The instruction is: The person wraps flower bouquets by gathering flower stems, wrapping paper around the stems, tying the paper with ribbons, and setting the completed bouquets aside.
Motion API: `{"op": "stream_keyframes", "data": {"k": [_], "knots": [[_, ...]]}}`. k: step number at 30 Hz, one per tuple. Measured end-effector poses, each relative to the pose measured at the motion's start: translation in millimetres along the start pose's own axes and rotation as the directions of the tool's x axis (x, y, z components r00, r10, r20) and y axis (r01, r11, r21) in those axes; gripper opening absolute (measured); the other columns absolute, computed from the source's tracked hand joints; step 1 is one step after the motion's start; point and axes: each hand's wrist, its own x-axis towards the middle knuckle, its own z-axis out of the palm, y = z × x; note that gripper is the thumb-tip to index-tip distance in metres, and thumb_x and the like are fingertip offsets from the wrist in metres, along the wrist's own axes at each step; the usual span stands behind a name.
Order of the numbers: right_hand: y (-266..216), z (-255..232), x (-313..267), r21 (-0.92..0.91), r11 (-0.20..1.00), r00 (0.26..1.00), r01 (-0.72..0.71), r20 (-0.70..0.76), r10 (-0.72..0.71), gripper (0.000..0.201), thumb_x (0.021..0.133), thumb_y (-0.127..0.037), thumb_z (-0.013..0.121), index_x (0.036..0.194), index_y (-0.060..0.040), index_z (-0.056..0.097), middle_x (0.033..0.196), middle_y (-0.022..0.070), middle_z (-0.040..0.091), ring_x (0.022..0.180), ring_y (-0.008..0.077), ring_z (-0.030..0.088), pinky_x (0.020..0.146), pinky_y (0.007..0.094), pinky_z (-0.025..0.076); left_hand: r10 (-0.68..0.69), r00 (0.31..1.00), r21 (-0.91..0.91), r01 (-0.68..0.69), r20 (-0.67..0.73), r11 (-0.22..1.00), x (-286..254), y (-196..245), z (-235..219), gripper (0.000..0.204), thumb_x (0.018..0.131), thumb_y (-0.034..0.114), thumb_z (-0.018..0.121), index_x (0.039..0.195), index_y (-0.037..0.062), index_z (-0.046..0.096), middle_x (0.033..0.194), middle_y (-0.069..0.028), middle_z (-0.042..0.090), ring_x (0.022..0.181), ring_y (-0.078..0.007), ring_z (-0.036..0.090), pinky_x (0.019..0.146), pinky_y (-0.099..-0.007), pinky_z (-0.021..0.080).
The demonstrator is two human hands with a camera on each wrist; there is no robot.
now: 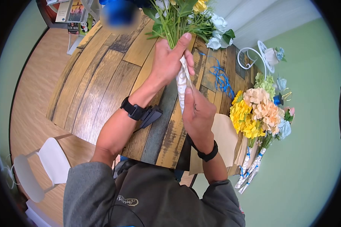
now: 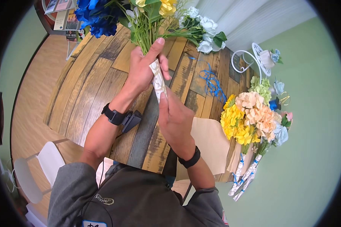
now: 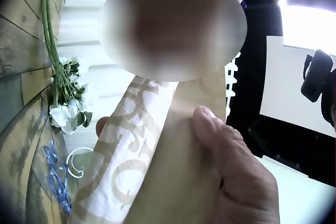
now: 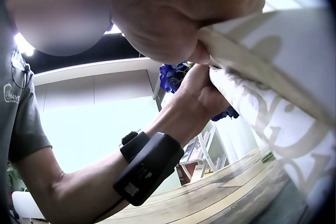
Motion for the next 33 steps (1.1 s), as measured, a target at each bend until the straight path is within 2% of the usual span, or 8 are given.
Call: {"op": "stream_keyframes", "data": {"k": [8, 11, 12, 14, 18, 23, 27, 33], "knots": [[-5.5, 3.8, -2.2, -0.144, 0.981, 0.991, 0.128, 0.051, -0.122, 0.026, 0.095, -0.009, 0.061, 0.117, 0.0041, 0.063, 0.103, 0.0225, 0.069, 0.085, 0.0372, 0.069, 0.072, 0.0363, 0.056, 0.178, 0.977, 0.162, -0.158, -0.118, 0.974, 3.6, -8.8, -5.3, 0.055, 0.098, 0.039, 0.06, 0.055, 0.0085, 0.045, 0.044, -0.0022, 0.043, 0.032, -0.0139, 0.045, 0.033, -0.0283, 0.039], [12.8, -12.4, 1.6, 0.328, 0.927, 0.972, -0.183, 0.203, 0.12, 0.038, 0.103, -0.022, 0.052, 0.125, 0.0077, 0.059, 0.112, 0.0182, 0.07, 0.097, 0.025, 0.07, 0.085, 0.0353, 0.054, 0.243, 0.96, 0.166, -0.22, -0.137, 0.961, 8.0, -9.4, -7.8, 0.054, 0.099, 0.037, 0.06, 0.055, 0.0084, 0.045, 0.043, -0.0022, 0.042, 0.031, -0.0138, 0.044, 0.033, -0.0278, 0.036], [19.5, -18.9, 7.9, 0.327, 0.927, 0.97, -0.184, 0.211, 0.118, 0.038, 0.103, -0.022, 0.052, 0.125, 0.0077, 0.059, 0.112, 0.0182, 0.07, 0.097, 0.025, 0.07, 0.085, 0.0353, 0.054, 0.243, 0.959, 0.166, -0.219, -0.145, 0.962, 7.4, -6.2, -7.6, 0.054, 0.099, 0.037, 0.06, 0.055, 0.0084, 0.045, 0.043, -0.0022, 0.042, 0.031, -0.0138, 0.044, 0.033, -0.0278, 0.036], [27.7, -26.4, 17.4, 0.512, 0.714, 0.869, -0.477, 0.398, 0.294, 0.049, 0.108, -0.033, 0.04, 0.129, 0.007, 0.057, 0.111, 0.0159, 0.07, 0.101, 0.0209, 0.068, 0.089, 0.0348, 0.053, 0.252, 0.961, 0.131, -0.237, -0.111, 0.963, 4.4, -2.2, -5.0, 0.054, 0.1, 0.035, 0.059, 0.056, 0.0084, 0.045, 0.043, -0.0018, 0.041, 0.031, -0.0141, 0.044, 0.032, -0.0278, 0.037], [22.0, -10.7, 21.0, 0.49, 0.657, 0.783, -0.572, 0.564, 0.261, 0.054, 0.109, -0.039, 0.034, 0.123, 0.0061, 0.059, 0.106, 0.0137, 0.07, 0.088, 0.0175, 0.068, 0.076, 0.029, 0.053, 0.197, 0.971, 0.127, -0.181, -0.132, 0.975, 3.8, -11.5, -1.9, 0.053, 0.099, 0.038, 0.061, 0.057, 0.0072, 0.048, 0.044, -0.001, 0.044, 0.033, -0.0124, 0.044, 0.034, -0.0266, 0.036], [15.0, 25.0, -1.9, 0.549, 0.631, 0.836, -0.549, 0.381, 0.396, 0.038, 0.109, -0.032, 0.034, 0.108, -0.0042, 0.059, 0.071, -0.0007, 0.051, 0.058, 0.0045, 0.045, 0.051, 0.0219, 0.035, 0.34, 0.897, 0.312, -0.249, -0.284, 0.917, 1.5, -19.8, 4.4, 0.049, 0.093, 0.042, 0.069, 0.062, 0.006, 0.055, 0.051, -0.0008, 0.052, 0.042, -0.0072, 0.046, 0.04, -0.0261, 0.036], [14.4, 31.4, -5.4, 0.484, 0.748, 0.89, -0.453, 0.288, 0.353, 0.031, 0.107, -0.022, 0.032, 0.099, -0.0027, 0.055, 0.073, -0.0009, 0.052, 0.056, 0.003, 0.041, 0.047, 0.0205, 0.029, 0.312, 0.884, 0.347, -0.188, -0.347, 0.919, -1.8, -16.0, 7.3, 0.046, 0.092, 0.039, 0.071, 0.063, 0.0071, 0.054, 0.055, -0.0012, 0.054, 0.045, -0.0065, 0.048, 0.042, -0.0266, 0.037], [10.7, 20.3, 0.8, 0.559, 0.59, 0.812, -0.582, 0.428, 0.397, 0.045, 0.108, -0.039, 0.035, 0.099, -0.0024, 0.06, 0.068, -0.0015, 0.05, 0.055, 0.004, 0.044, 0.05, 0.0229, 0.035, 0.012, 0.992, -0.026, -0.016, -0.127, 1.0, -0.5, -1.5, 3.0, 0.039, 0.096, 0.036, 0.064, 0.071, 0.0084, 0.052, 0.054, 0.0003, 0.048, 0.044, -0.009, 0.048, 0.041, -0.026, 0.041]]}}
